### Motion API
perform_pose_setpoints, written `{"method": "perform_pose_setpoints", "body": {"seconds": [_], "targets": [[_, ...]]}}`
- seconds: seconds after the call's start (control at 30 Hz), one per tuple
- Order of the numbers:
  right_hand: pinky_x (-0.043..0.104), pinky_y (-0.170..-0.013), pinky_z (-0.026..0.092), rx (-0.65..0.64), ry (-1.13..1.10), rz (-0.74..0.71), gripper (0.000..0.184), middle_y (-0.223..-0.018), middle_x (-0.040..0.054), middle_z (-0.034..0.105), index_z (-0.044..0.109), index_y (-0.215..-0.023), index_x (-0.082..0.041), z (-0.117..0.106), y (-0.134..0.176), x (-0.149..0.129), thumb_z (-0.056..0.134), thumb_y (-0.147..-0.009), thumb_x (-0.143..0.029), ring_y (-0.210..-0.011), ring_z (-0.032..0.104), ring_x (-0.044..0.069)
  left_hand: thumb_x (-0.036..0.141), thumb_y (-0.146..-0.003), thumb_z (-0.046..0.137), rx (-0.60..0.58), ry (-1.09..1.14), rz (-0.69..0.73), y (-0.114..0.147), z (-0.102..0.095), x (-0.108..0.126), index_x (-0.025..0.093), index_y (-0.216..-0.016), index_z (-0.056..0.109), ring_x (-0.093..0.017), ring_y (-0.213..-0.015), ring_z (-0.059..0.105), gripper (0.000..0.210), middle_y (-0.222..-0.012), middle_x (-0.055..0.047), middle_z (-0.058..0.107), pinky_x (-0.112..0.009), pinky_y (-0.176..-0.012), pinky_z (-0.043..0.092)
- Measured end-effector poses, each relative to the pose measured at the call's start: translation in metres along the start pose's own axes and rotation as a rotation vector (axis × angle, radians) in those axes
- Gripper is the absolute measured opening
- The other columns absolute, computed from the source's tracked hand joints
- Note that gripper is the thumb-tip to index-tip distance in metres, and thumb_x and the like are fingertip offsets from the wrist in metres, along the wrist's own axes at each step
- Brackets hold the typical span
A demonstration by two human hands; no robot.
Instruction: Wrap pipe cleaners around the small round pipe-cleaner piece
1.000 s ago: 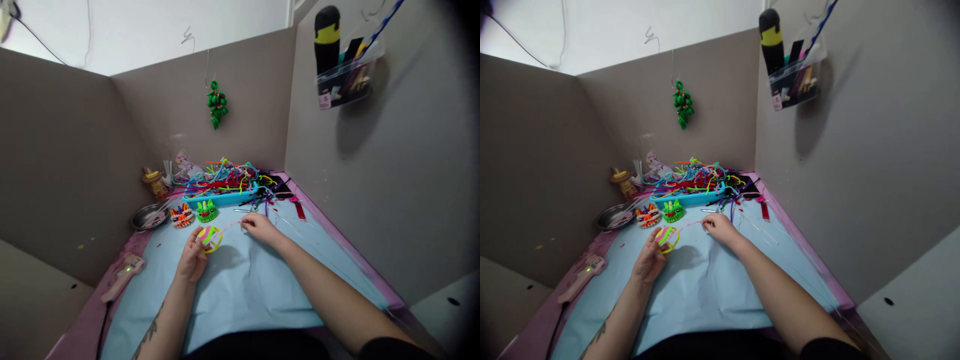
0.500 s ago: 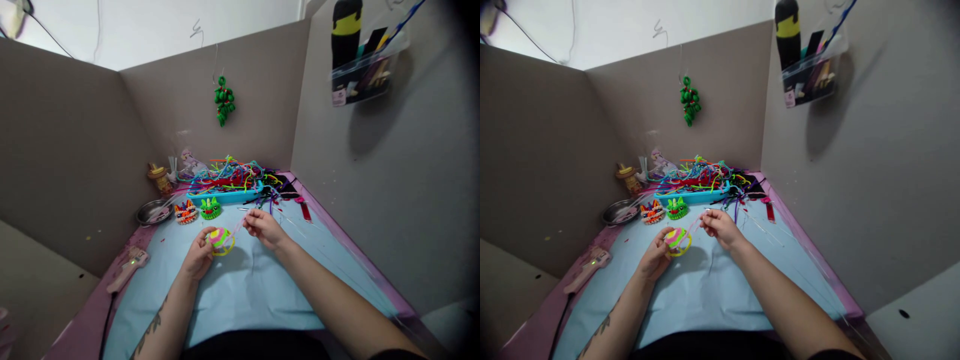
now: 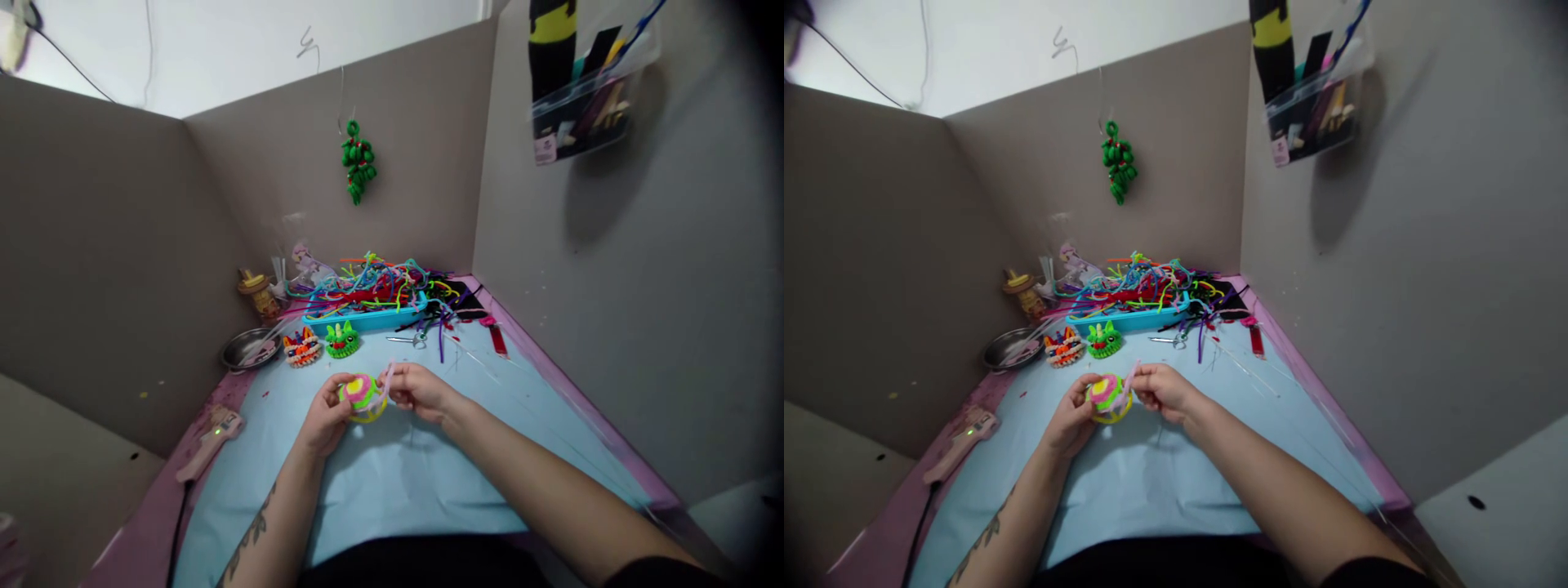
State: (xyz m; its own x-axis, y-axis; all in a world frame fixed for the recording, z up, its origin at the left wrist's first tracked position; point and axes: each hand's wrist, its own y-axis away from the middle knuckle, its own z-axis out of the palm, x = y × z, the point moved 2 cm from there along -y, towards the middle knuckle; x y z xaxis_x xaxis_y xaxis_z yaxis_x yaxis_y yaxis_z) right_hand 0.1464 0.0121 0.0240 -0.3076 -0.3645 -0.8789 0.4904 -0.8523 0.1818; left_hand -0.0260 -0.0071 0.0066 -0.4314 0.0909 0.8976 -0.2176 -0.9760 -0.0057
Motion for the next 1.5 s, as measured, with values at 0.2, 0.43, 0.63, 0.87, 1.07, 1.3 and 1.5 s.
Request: {"method": "perform_pose_setpoints", "body": {"seconds": [0.2,0.43,0.63,0.87,1.07,1.3,1.5], "targets": [[0.017,-0.040,0.029,0.047,0.079,0.000,0.026,-0.054,-0.0047,0.053,0.054,-0.066,-0.016,0.000,-0.001,0.006,0.071,-0.056,-0.032,-0.046,0.044,0.006,0.024,-0.051,0.080,0.052,-0.044,0.055,-0.003,-0.001,-0.001,0.017,-0.090,0.060,-0.019,-0.073,0.064,0.045,-0.091,-0.008,0.067,-0.028,-0.066,0.049],[0.020,-0.049,0.039,-0.079,0.053,-0.018,0.039,-0.069,-0.0012,0.061,0.053,-0.077,-0.016,0.003,0.001,0.009,0.077,-0.049,-0.027,-0.058,0.056,0.010,0.021,-0.052,0.078,0.146,-0.155,0.165,-0.006,-0.002,-0.003,0.017,-0.087,0.061,-0.019,-0.077,0.062,0.040,-0.094,-0.007,0.066,-0.029,-0.070,0.048],[0.019,-0.055,0.038,-0.068,0.098,-0.201,0.037,-0.066,-0.0040,0.059,0.052,-0.076,-0.015,0.008,-0.007,0.016,0.073,-0.047,-0.013,-0.059,0.052,0.008,0.019,-0.056,0.076,0.154,-0.247,0.266,-0.006,-0.004,-0.004,0.016,-0.089,0.061,-0.019,-0.083,0.060,0.037,-0.093,-0.007,0.065,-0.029,-0.074,0.047],[0.020,-0.056,0.038,0.056,0.203,-0.284,0.036,-0.071,-0.0047,0.056,0.052,-0.084,-0.017,0.008,-0.005,0.014,0.064,-0.050,-0.009,-0.057,0.050,0.007,0.023,-0.054,0.077,0.201,-0.282,0.274,-0.008,-0.006,-0.007,0.015,-0.089,0.061,-0.020,-0.084,0.061,0.039,-0.095,-0.008,0.066,-0.030,-0.074,0.047],[0.021,-0.058,0.040,0.049,0.234,-0.246,0.034,-0.068,-0.0045,0.055,0.050,-0.082,-0.018,0.005,-0.008,0.021,0.065,-0.052,-0.011,-0.057,0.051,0.008,0.025,-0.055,0.077,0.344,-0.117,0.291,-0.012,-0.008,-0.002,0.017,-0.095,0.058,-0.017,-0.076,0.063,0.045,-0.091,-0.006,0.067,-0.026,-0.067,0.048],[0.022,-0.064,0.043,-0.379,0.661,-0.339,0.026,-0.070,-0.0007,0.061,0.062,-0.090,-0.016,0.027,0.012,0.023,0.054,-0.066,-0.010,-0.065,0.056,0.010,0.027,-0.059,0.076,0.345,0.045,0.233,-0.012,-0.008,0.003,0.018,-0.097,0.054,-0.015,-0.066,0.065,0.045,-0.084,-0.004,0.068,-0.027,-0.065,0.048],[0.020,-0.055,0.041,-0.321,0.834,-0.404,0.048,-0.068,-0.0023,0.061,0.050,-0.121,-0.023,0.017,0.017,0.010,0.057,-0.074,-0.022,-0.055,0.053,0.009,0.027,-0.061,0.075,0.306,0.109,0.210,-0.013,-0.011,0.002,0.018,-0.096,0.054,-0.014,-0.063,0.064,0.042,-0.085,-0.005,0.068,-0.026,-0.064,0.049]]}}
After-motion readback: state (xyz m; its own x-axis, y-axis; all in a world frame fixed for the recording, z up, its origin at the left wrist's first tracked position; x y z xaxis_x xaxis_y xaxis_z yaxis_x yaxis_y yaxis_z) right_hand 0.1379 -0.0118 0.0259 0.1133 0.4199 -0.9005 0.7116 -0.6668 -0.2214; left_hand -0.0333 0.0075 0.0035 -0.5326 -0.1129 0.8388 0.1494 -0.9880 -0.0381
